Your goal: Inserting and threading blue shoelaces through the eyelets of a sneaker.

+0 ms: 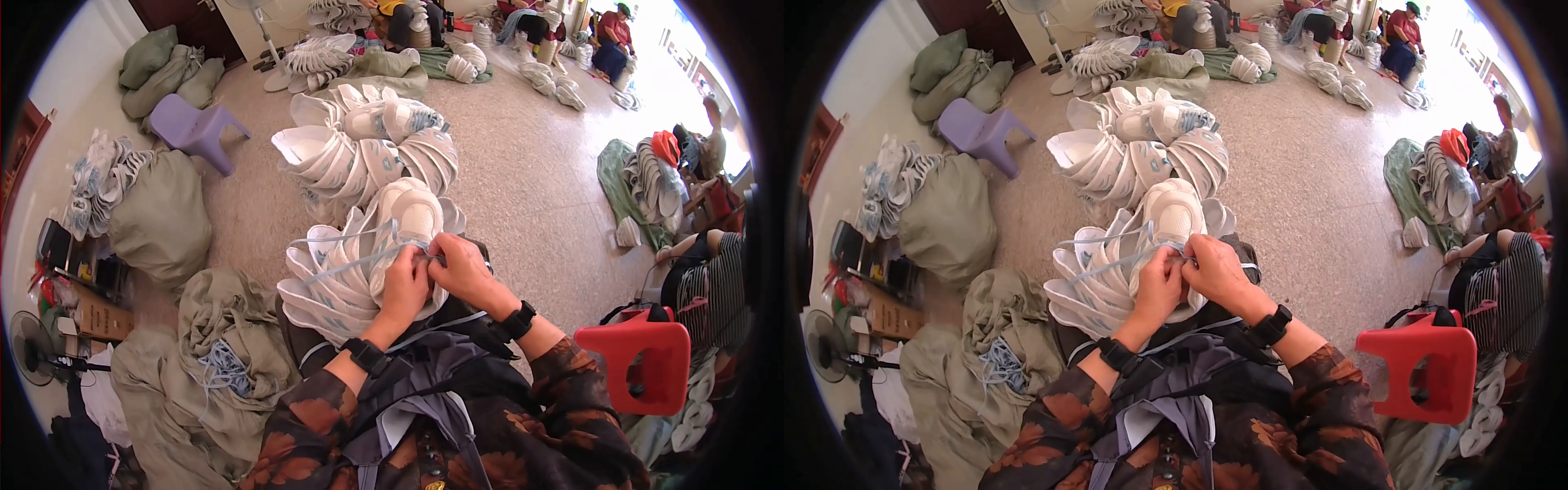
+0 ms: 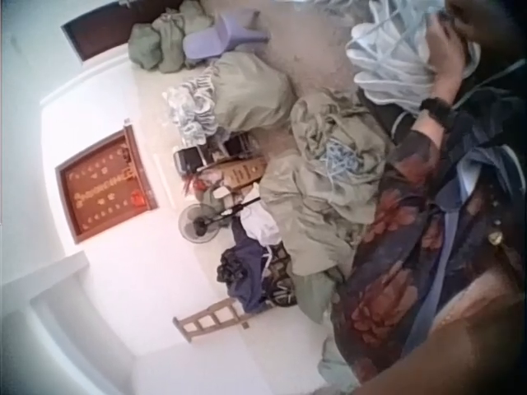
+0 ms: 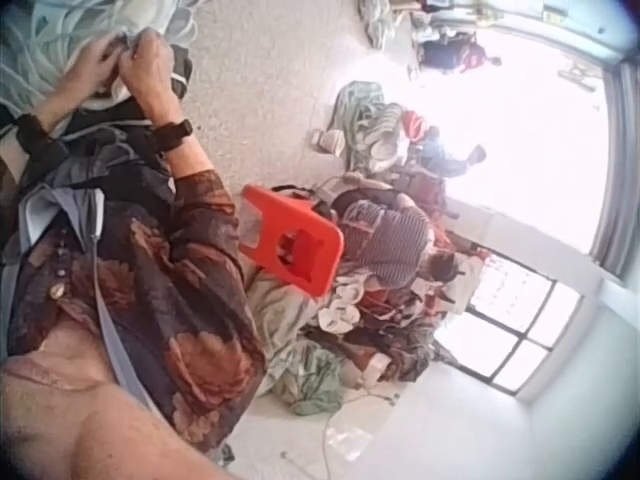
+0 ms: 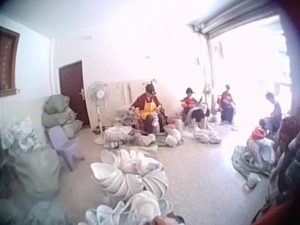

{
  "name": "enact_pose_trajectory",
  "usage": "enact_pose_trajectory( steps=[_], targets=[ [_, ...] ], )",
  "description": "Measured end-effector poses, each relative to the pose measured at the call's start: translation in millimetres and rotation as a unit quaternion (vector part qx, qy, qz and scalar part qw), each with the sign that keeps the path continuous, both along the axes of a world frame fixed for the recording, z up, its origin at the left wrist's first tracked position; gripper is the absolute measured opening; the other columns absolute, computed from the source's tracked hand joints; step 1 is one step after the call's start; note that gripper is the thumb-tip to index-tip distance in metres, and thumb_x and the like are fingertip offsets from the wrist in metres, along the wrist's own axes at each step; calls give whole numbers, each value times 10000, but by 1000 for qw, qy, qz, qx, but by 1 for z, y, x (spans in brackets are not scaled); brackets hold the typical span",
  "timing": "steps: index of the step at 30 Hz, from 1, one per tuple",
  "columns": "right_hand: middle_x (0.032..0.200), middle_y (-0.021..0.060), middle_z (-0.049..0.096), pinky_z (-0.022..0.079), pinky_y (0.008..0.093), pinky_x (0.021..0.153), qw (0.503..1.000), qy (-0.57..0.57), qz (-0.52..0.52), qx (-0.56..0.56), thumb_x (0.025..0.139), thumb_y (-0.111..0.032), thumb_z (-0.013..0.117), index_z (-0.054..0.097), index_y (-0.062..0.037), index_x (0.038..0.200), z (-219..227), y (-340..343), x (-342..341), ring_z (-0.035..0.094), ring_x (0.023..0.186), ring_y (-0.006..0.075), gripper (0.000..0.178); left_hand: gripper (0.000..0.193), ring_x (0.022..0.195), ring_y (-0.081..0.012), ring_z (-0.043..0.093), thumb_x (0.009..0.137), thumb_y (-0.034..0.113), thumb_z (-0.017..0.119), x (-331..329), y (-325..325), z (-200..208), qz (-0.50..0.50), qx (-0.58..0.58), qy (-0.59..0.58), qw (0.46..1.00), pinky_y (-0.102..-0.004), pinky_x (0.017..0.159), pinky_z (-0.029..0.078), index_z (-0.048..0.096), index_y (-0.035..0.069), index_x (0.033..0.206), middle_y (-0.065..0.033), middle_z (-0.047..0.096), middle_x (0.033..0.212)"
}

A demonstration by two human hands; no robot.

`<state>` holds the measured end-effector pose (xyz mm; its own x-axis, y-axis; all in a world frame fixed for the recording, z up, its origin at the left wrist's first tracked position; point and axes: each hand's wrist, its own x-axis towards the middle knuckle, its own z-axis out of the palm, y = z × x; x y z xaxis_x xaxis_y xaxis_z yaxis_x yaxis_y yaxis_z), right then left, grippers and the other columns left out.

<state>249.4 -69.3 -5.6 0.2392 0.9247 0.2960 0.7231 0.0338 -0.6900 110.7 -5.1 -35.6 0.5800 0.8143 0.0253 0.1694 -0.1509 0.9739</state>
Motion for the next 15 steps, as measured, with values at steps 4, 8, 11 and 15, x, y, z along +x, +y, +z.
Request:
enact_pose_trajectory(
  steps=[4, 8, 11, 15],
  targets=[
    [849, 195, 649, 509, 421, 703, 997, 73, -24, -5, 789, -86, 628, 577, -9, 1039, 3, -3, -3, 657, 806, 357, 266, 137, 618, -198, 670, 952, 34, 580, 4, 4, 0, 29, 166, 33, 985, -328, 590, 500, 603, -10, 1080, -139, 694, 748],
    [844, 183, 652, 512, 414, 701, 996, 73, -30, -34, 798, -76, 623, 571, -16, 1067, 10, -5, -3, 665, 798, 339, 280, 83, 648, -241, 686, 949, 26, 568, 1, -4, 8, 25, 134, -23, 990, -359, 613, 505, 585, -12, 1021, -145, 703, 762],
    [834, 179, 652, 513, 421, 698, 998, 46, -8, -31, 802, -80, 627, 569, -24, 1067, 11, -6, -3, 662, 786, 352, 277, 78, 700, -301, 702, 942, 35, 579, -2, -4, 12, 4, 60, -7, 998, -383, 626, 507, 592, 1, 1011, -173, 702, 792],
    [833, 183, 652, 511, 435, 695, 999, 38, -12, 3, 808, -84, 626, 570, -23, 1059, 7, -6, -4, 658, 786, 373, 264, 130, 748, -364, 698, 938, 66, 600, 6, -2, 3, 32, 167, 53, 984, -394, 646, 518, 632, 15, 1054, -208, 698, 831]
  ],
)
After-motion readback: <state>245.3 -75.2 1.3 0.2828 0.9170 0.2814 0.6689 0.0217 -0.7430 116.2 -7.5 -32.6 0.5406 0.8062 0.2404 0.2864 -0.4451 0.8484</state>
